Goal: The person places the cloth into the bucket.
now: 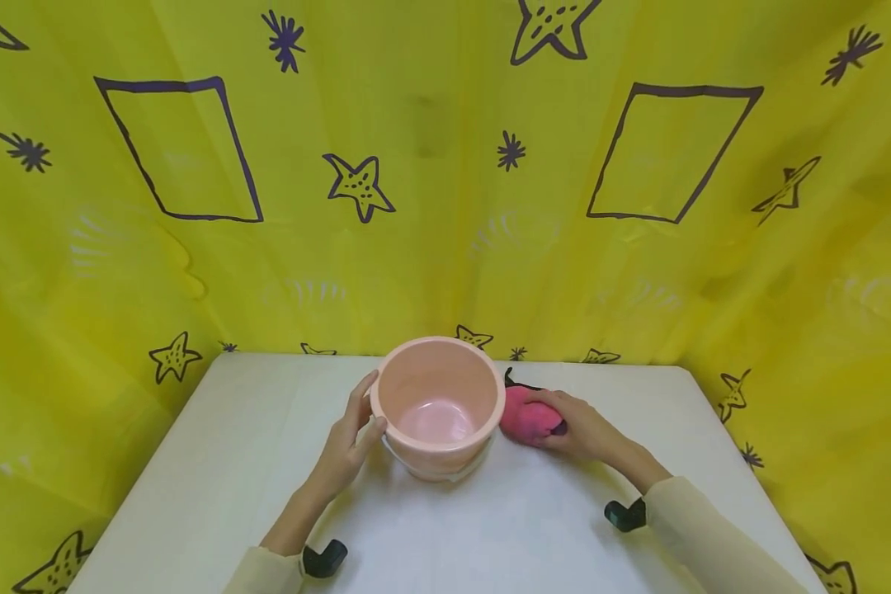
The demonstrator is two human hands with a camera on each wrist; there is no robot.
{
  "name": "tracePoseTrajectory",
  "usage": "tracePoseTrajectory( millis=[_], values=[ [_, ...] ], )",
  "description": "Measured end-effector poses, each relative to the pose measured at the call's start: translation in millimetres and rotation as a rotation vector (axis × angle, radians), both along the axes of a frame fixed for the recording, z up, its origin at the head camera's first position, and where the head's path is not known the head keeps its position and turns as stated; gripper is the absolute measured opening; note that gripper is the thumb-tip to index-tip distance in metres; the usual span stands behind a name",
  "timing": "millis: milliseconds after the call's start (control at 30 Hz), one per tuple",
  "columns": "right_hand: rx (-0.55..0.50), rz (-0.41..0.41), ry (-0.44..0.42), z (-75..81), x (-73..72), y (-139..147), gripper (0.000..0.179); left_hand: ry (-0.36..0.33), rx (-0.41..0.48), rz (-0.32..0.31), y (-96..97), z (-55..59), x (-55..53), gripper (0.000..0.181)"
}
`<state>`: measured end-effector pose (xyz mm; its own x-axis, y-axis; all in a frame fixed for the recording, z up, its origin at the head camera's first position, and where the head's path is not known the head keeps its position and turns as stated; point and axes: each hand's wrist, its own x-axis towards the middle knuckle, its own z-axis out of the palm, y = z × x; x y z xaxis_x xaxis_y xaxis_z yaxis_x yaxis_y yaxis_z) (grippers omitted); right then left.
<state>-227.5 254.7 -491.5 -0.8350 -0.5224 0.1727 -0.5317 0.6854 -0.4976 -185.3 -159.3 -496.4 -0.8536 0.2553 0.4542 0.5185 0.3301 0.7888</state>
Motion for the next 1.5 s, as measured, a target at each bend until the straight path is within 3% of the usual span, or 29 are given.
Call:
tracePoseTrajectory(
  millis=[267, 767, 1167, 1500],
  values=[
    [-0.068, -0.004, -0.057, 23.2, -1.6, 8.2, 0.059, -0.108, 0.098, -0.02, 4.8, -1.0, 4.1, 0.071],
    [-0.095, -0.034, -0.116, 66.6, 8.7, 29.5, 0.055, -0.165, 0.144, -0.023, 8.8, -1.8, 3.5, 0.069],
    [-0.078, -0.04, -0.128, 85.6, 10.4, 38.9, 0.055, -0.15, 0.149, -0.014, 8.0, -2.6, 2.2, 0.068],
    [-0.087, -0.022, -0.147, 113.8, 7.3, 46.3, 0.052, -0.1, 0.156, -0.019, 6.1, -6.3, -0.3, 0.067]
  ],
)
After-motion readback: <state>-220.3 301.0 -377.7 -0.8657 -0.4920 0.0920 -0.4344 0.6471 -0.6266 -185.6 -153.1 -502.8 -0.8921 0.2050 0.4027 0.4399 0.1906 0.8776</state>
